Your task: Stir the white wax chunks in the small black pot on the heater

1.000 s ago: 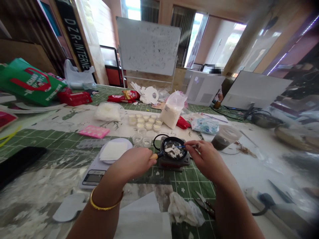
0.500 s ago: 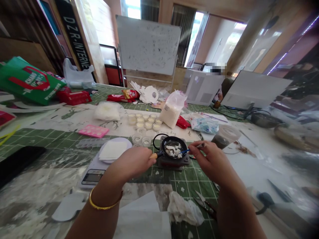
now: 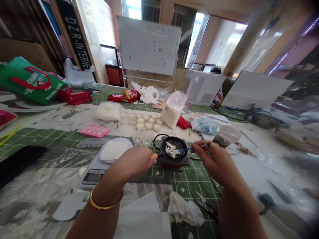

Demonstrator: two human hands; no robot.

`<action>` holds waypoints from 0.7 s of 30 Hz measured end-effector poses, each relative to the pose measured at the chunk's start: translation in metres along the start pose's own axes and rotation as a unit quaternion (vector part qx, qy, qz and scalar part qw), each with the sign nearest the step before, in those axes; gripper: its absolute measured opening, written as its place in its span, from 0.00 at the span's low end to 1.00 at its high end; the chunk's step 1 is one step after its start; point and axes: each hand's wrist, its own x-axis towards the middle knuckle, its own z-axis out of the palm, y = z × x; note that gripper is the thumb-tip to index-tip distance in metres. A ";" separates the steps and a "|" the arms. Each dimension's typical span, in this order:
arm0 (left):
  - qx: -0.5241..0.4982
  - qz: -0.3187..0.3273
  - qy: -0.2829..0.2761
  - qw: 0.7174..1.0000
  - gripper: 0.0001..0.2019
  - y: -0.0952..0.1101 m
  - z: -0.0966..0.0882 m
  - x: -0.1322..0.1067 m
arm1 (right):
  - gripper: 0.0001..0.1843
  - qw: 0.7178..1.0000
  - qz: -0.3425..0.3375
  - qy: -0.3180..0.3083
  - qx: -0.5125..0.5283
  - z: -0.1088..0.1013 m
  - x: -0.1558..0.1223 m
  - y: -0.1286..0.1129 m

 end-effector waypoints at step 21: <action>-0.006 0.005 0.010 1.000 0.21 0.001 -0.001 -0.001 | 0.14 1.000 -0.005 0.020 -0.021 0.004 0.003 -0.002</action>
